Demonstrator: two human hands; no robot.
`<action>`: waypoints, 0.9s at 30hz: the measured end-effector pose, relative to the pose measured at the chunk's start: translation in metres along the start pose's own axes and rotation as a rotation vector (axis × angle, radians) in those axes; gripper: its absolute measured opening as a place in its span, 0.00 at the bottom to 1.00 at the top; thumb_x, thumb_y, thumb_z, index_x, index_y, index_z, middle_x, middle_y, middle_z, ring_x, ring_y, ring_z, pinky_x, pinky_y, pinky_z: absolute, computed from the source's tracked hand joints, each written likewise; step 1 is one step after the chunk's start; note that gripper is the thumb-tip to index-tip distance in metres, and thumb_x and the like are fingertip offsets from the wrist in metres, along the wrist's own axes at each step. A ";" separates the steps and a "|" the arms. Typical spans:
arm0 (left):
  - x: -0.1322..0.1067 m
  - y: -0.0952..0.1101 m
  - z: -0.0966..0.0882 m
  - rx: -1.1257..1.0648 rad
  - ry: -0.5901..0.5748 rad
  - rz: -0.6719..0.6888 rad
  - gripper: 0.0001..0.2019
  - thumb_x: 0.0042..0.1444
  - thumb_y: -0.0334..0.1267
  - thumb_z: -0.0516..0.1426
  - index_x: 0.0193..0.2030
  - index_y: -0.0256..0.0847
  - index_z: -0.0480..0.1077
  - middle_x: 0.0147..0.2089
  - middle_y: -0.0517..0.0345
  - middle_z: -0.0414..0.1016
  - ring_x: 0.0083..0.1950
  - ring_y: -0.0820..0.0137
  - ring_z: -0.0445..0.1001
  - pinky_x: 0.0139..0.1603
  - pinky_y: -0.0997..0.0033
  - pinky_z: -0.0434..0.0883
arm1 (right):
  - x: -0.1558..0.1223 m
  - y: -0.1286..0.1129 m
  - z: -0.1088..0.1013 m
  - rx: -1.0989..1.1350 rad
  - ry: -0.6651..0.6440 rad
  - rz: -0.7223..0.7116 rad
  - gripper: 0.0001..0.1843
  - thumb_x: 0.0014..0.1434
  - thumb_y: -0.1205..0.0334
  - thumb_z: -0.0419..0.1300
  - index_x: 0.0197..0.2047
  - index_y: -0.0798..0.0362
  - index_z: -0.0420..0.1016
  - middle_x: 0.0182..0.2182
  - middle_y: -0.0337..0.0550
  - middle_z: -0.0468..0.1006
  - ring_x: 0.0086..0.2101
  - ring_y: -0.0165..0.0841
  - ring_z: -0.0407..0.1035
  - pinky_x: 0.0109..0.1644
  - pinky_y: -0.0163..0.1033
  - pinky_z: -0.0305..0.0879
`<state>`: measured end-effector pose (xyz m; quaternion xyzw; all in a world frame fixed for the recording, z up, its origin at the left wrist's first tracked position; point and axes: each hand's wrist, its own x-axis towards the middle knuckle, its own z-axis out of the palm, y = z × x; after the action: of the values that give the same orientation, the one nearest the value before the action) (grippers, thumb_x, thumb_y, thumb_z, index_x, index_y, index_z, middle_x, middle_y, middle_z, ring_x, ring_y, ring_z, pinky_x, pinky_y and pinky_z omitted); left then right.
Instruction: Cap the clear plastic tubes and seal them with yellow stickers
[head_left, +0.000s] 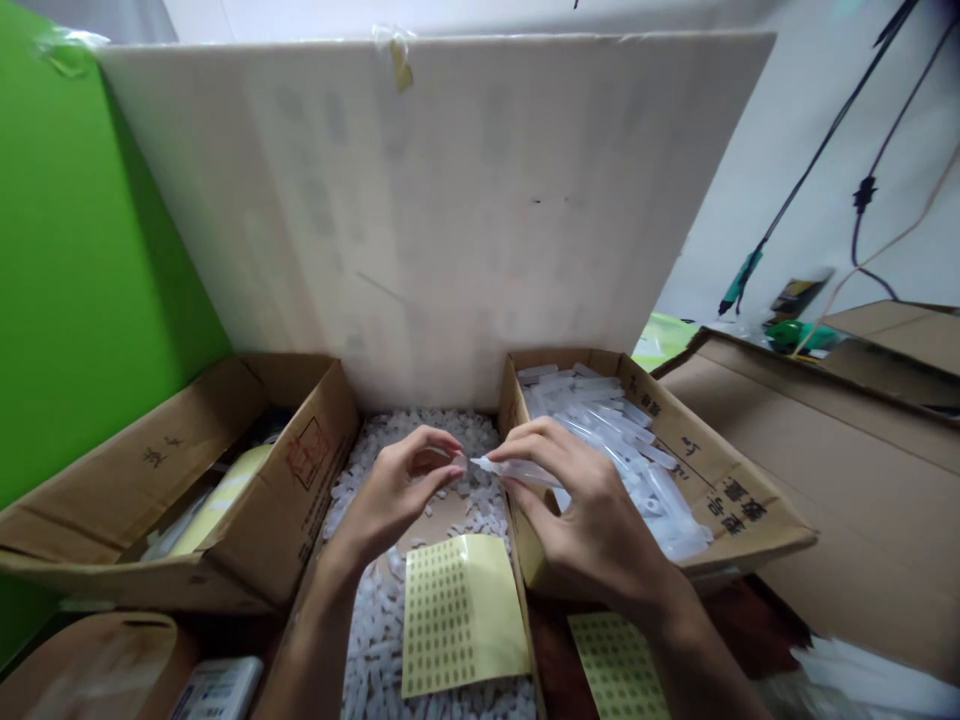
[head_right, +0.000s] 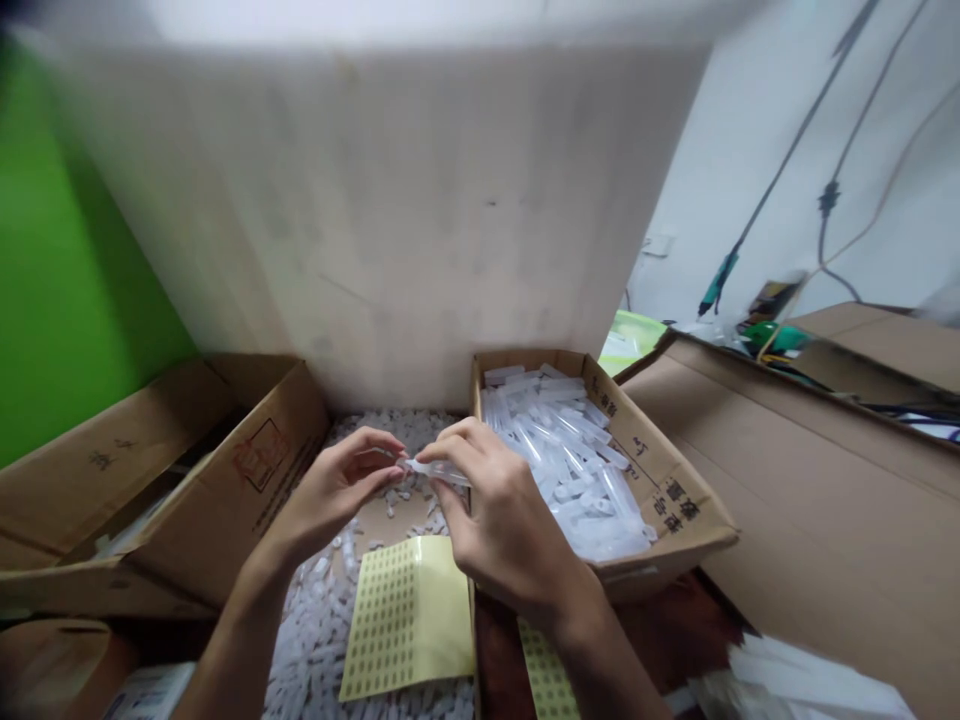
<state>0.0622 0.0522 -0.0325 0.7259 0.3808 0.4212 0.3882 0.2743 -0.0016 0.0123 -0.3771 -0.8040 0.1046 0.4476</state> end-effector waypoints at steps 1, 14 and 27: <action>-0.002 0.009 -0.001 -0.085 0.017 0.039 0.09 0.61 0.38 0.63 0.46 0.38 0.73 0.43 0.53 0.81 0.45 0.68 0.81 0.48 0.71 0.77 | 0.000 -0.001 0.000 0.011 -0.002 0.003 0.12 0.63 0.78 0.58 0.45 0.53 0.74 0.42 0.44 0.75 0.43 0.34 0.72 0.48 0.39 0.70; -0.009 0.038 0.019 -0.175 0.167 0.346 0.04 0.58 0.31 0.67 0.40 0.41 0.79 0.40 0.56 0.82 0.43 0.69 0.81 0.47 0.73 0.77 | -0.001 -0.004 0.002 0.195 0.130 0.109 0.02 0.65 0.63 0.64 0.39 0.51 0.77 0.33 0.40 0.80 0.35 0.32 0.76 0.39 0.36 0.72; -0.012 0.049 0.019 -0.042 0.027 0.176 0.17 0.69 0.43 0.55 0.32 0.37 0.74 0.24 0.60 0.76 0.25 0.76 0.74 0.26 0.79 0.70 | -0.003 -0.002 -0.007 0.220 0.082 0.271 0.10 0.64 0.54 0.66 0.39 0.52 0.76 0.31 0.40 0.78 0.31 0.32 0.75 0.33 0.35 0.71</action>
<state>0.0864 0.0169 0.0001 0.7425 0.3116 0.4714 0.3598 0.2797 -0.0069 0.0154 -0.4346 -0.7106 0.2356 0.5006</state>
